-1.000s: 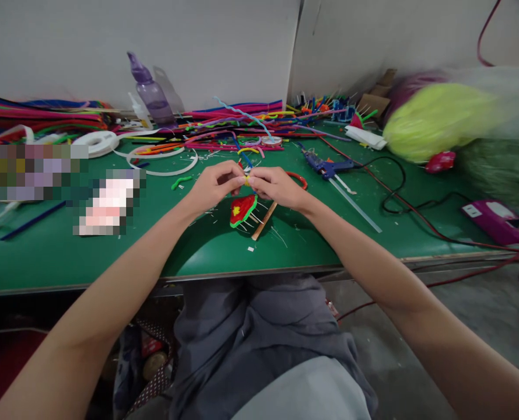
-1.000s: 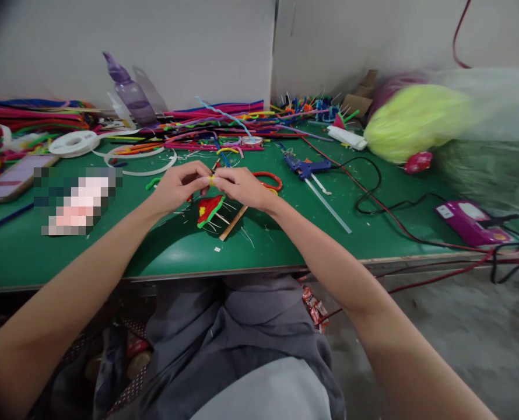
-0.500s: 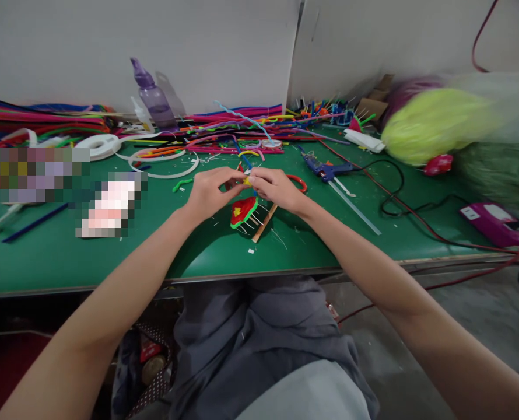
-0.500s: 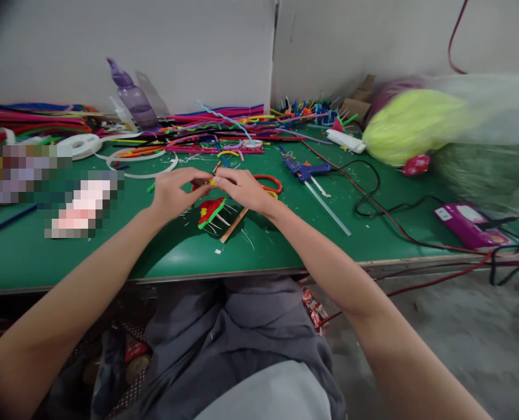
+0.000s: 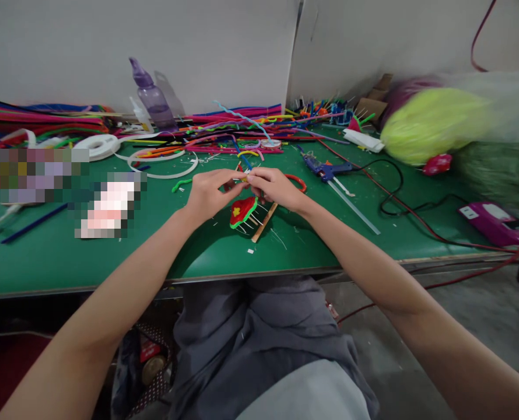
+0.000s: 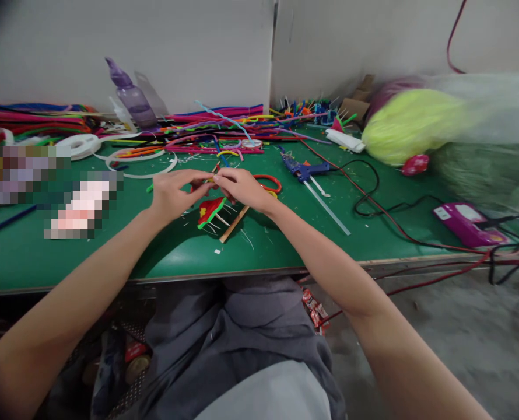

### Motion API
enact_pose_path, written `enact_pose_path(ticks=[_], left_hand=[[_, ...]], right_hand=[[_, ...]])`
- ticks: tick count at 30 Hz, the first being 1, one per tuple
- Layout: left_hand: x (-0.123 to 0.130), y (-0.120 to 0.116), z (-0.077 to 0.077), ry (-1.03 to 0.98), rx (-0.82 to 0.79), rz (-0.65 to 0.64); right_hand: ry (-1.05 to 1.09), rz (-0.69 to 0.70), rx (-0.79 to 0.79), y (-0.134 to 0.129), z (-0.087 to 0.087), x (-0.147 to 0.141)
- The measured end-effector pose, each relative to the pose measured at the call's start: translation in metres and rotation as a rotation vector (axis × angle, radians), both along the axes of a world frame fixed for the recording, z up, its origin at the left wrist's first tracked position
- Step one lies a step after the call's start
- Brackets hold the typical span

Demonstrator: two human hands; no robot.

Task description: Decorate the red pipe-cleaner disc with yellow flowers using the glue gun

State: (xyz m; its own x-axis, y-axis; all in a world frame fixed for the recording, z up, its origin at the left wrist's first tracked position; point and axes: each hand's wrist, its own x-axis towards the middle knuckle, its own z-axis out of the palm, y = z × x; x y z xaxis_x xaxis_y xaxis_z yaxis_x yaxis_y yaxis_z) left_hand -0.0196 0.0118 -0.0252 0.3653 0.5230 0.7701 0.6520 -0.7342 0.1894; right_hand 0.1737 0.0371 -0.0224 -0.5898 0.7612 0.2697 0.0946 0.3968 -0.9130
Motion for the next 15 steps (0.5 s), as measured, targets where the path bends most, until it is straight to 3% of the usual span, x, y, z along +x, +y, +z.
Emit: enact_pose_path(ticks=[4,9,15], left_hand=[[-0.0012,0.0017,0.0001,0.020,0.010,-0.028],[-0.0017,0.0020,-0.0003,0.010,0.028,0.077],[-0.0032,0.0023,-0.0015,0.069,0.016,0.096]], right_hand=[[0.071,0.001,-0.089,0.0056,-0.0029,0.0002],[0.154,0.007,-0.190,0.0057,-0.0045,-0.0013],[0.140,0.042,-0.245,0.0016,-0.0021,-0.0016]])
